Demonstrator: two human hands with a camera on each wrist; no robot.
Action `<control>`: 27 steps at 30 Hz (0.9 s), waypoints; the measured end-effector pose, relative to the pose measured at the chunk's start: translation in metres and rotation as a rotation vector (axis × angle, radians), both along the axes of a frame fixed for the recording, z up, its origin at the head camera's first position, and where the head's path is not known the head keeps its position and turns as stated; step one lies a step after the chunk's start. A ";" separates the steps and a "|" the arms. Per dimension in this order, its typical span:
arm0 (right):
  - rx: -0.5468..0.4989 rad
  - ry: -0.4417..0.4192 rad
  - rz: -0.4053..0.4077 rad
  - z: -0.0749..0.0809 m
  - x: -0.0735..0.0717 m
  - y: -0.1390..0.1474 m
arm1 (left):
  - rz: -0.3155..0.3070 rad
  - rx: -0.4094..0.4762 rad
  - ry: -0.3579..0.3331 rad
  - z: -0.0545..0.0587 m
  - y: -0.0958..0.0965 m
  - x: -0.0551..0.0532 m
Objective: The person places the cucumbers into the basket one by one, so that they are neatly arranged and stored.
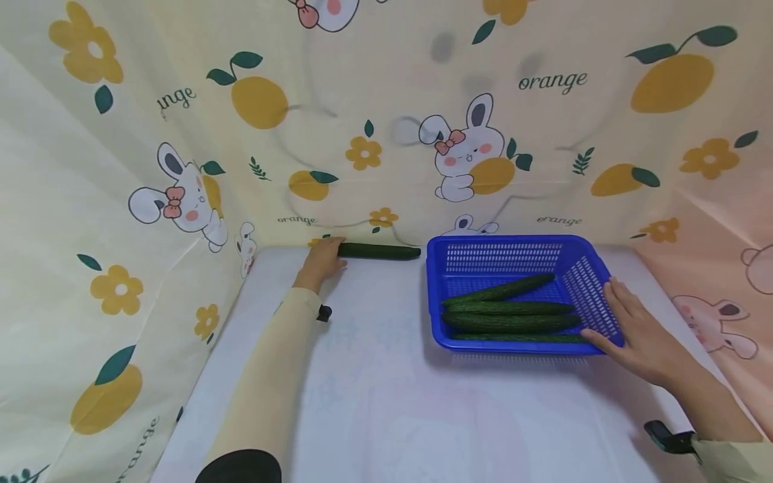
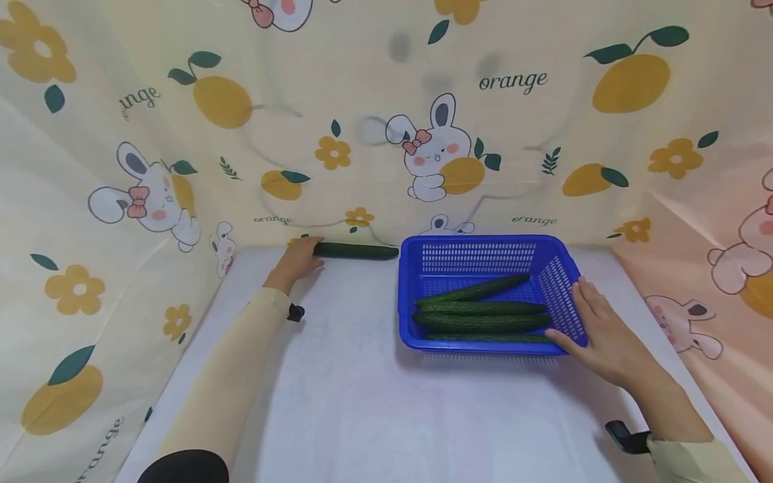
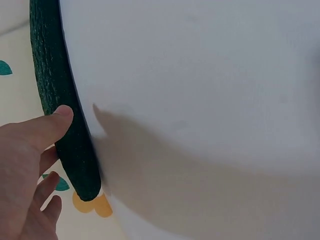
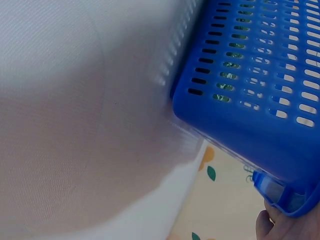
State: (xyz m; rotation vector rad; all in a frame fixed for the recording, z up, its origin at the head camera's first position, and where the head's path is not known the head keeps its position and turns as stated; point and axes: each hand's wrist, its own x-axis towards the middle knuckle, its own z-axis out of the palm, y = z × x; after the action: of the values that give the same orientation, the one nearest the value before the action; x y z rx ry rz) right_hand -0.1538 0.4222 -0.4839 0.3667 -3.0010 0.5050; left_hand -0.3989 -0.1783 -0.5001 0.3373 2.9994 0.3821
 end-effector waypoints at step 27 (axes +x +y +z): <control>0.010 -0.002 -0.003 0.000 0.001 0.000 | -0.031 0.098 -0.054 -0.024 -0.016 -0.001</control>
State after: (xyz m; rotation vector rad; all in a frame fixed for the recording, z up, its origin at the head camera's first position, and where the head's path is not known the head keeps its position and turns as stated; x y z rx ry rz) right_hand -0.1533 0.4224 -0.4839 0.3622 -3.0066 0.4907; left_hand -0.3997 -0.1945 -0.5241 0.3756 2.9252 0.5272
